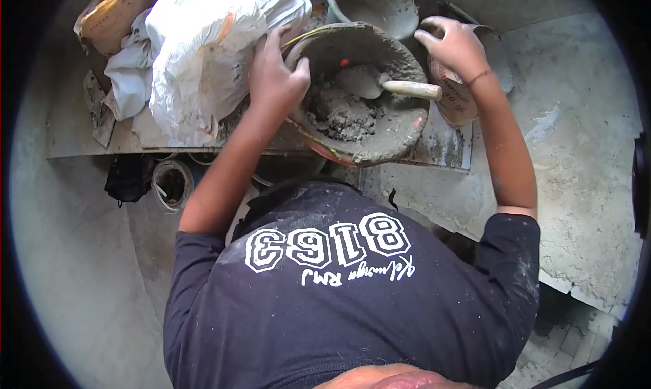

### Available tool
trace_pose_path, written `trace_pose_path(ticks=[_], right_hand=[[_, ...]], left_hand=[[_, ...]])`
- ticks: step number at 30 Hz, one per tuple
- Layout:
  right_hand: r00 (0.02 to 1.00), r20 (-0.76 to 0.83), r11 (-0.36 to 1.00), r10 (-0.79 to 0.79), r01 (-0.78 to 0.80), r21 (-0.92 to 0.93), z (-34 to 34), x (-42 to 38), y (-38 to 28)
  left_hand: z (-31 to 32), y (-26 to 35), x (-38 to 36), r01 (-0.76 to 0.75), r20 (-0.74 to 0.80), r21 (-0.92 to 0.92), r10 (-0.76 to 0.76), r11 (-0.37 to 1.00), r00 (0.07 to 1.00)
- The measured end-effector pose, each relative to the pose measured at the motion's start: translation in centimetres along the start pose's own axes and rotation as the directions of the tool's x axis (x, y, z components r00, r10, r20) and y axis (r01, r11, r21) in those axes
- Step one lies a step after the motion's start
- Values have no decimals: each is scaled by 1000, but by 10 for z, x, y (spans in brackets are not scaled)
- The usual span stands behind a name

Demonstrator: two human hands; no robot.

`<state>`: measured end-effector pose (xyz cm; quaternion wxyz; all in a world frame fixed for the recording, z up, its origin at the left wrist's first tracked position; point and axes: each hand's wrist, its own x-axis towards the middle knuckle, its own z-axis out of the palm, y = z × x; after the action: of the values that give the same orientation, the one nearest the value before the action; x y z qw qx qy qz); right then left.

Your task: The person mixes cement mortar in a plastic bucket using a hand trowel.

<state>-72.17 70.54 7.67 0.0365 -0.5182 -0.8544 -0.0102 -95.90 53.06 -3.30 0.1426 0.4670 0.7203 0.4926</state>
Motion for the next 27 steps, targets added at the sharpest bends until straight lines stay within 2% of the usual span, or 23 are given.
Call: trace_pose_path(ticks=[1,2,3,4,5,6,7,8,9,10,11,12,14,15,16,18,19,21,24,25,26,27], right_hand=[[998,-52,998,26,-23,62,8,20,16],[994,-100,991,54,-41,126,21,41,31],[993,-102,990,54,-40,135,38,65,42],[979,-159,987,123,-104,126,59,88,52],[957,-216,978,192,-168,122,76,106,58],[958,-216,977,191,-165,132,88,122,62],[962,-15,946,274,-267,183,96,135,62],[923,189,904,335,-372,209,105,144,66],[923,191,903,333,-371,218,111,147,70],[904,296,879,309,-390,273,115,148,73],[877,396,852,272,-411,325,120,152,76],[879,394,850,270,-409,333,138,158,84],[942,108,808,318,-329,488,181,169,106],[951,-2,844,308,-273,461,182,165,103],[951,-1,842,308,-273,465,178,164,102],[940,112,719,322,-320,617,173,168,104],[940,107,717,323,-317,621,175,169,103],[904,-85,637,419,-226,737,174,173,96],[897,-154,618,413,-152,772,158,172,101],[880,-242,653,409,-98,751,158,175,104],[883,-233,656,408,-105,748,157,175,106],[890,-172,552,422,-102,827,150,174,106]], left_hand=[[5,0,17,-98,-24,5,98,995,995],[13,2,36,-104,-25,11,104,995,994],[22,5,56,-93,25,43,92,995,995],[32,7,76,-80,75,78,74,994,994],[47,5,98,-47,90,178,32,983,995],[60,4,118,-18,99,277,-10,961,995],[60,13,135,59,272,326,-154,943,950],[61,22,153,124,424,387,-296,914,856],[83,-4,174,189,447,304,-315,934,837],[84,4,180,210,527,299,-344,931,777],[97,-5,188,321,510,213,-385,923,769],[110,-15,196,424,498,120,-424,898,756],[115,-6,200,429,518,112,-421,896,744],[118,-8,202,438,539,98,-418,893,731],[122,-10,205,437,537,102,-419,894,732],[125,-11,210,492,517,-71,-390,868,762],[127,-10,212,486,514,-70,-386,871,766],[128,-6,214,523,485,-118,-411,844,772],[128,-3,216,493,446,-176,-377,852,812],[128,-2,222,484,448,-154,-375,862,811],[127,-4,225,480,453,-130,-378,868,807],[119,4,223,472,481,-120,-365,873,797]])
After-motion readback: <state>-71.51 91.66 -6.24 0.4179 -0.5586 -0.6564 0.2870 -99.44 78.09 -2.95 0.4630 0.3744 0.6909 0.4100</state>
